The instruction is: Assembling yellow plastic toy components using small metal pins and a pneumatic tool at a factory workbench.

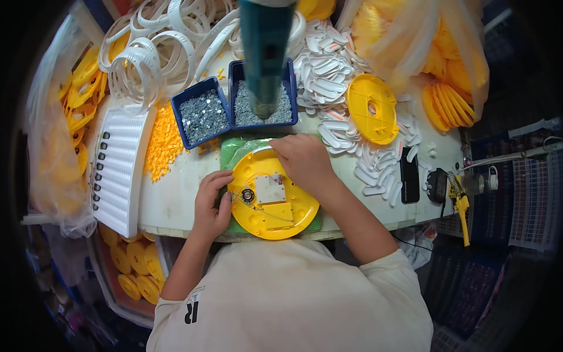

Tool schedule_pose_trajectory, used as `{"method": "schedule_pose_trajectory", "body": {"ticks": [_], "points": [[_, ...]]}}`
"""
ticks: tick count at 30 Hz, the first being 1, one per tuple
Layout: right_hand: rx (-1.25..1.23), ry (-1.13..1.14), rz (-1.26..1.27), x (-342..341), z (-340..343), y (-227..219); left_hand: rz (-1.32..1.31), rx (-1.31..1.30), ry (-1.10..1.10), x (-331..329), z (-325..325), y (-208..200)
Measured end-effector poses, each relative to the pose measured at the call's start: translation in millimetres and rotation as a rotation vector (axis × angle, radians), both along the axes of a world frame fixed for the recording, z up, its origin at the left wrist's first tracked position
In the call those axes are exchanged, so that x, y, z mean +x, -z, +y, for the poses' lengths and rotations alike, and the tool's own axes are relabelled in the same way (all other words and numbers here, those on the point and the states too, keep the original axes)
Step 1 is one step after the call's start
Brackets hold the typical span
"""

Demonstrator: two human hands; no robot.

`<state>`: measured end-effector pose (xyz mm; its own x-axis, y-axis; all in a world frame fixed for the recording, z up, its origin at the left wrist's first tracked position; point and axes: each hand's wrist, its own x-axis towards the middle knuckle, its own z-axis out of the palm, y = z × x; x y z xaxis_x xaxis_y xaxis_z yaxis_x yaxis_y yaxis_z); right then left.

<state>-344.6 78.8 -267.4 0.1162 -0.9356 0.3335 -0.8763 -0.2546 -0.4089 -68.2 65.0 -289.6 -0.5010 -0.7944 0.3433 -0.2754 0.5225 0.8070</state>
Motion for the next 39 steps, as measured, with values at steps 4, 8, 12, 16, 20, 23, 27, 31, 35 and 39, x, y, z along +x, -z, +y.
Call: {"method": "schedule_pose_trajectory", "body": {"ticks": [4,8,12,16,20,23,27,31,35,39], "points": [[-0.054,0.042,-0.084,-9.7,6.8,-14.4,0.005,-0.002,0.033,-1.9,-3.5,1.7],[-0.291,0.37,-0.08,-46.7,18.5,-26.0,0.083,0.082,0.01,4.9,2.5,15.6],[-0.278,0.74,0.066,-99.4,41.5,-2.5,0.252,0.261,-0.089,11.7,-0.6,17.7],[-0.253,0.648,0.155,-123.9,57.9,-4.1,0.448,0.149,-0.156,15.4,-29.9,-20.3],[-0.391,0.479,0.021,-116.8,79.7,-73.4,0.434,0.016,-0.139,11.2,-37.5,-69.0],[-0.096,0.386,-0.569,-116.8,139.6,-141.4,0.285,0.353,0.227,-12.7,-25.0,-94.3],[-0.133,-0.208,-0.618,-128.9,188.2,-172.4,0.254,0.978,0.672,-27.6,-10.0,-89.2],[0.114,-0.461,-0.522,-92.8,161.9,-169.9,0.512,1.479,0.752,-36.6,5.1,-77.7],[0.18,-0.62,-0.43,-62.7,112.2,-159.0,0.663,1.413,0.422,-13.1,5.9,-100.7],[-0.321,-0.374,-1.032,-92.9,71.8,-126.3,0.662,1.217,0.241,27.8,12.2,-95.4]]}}
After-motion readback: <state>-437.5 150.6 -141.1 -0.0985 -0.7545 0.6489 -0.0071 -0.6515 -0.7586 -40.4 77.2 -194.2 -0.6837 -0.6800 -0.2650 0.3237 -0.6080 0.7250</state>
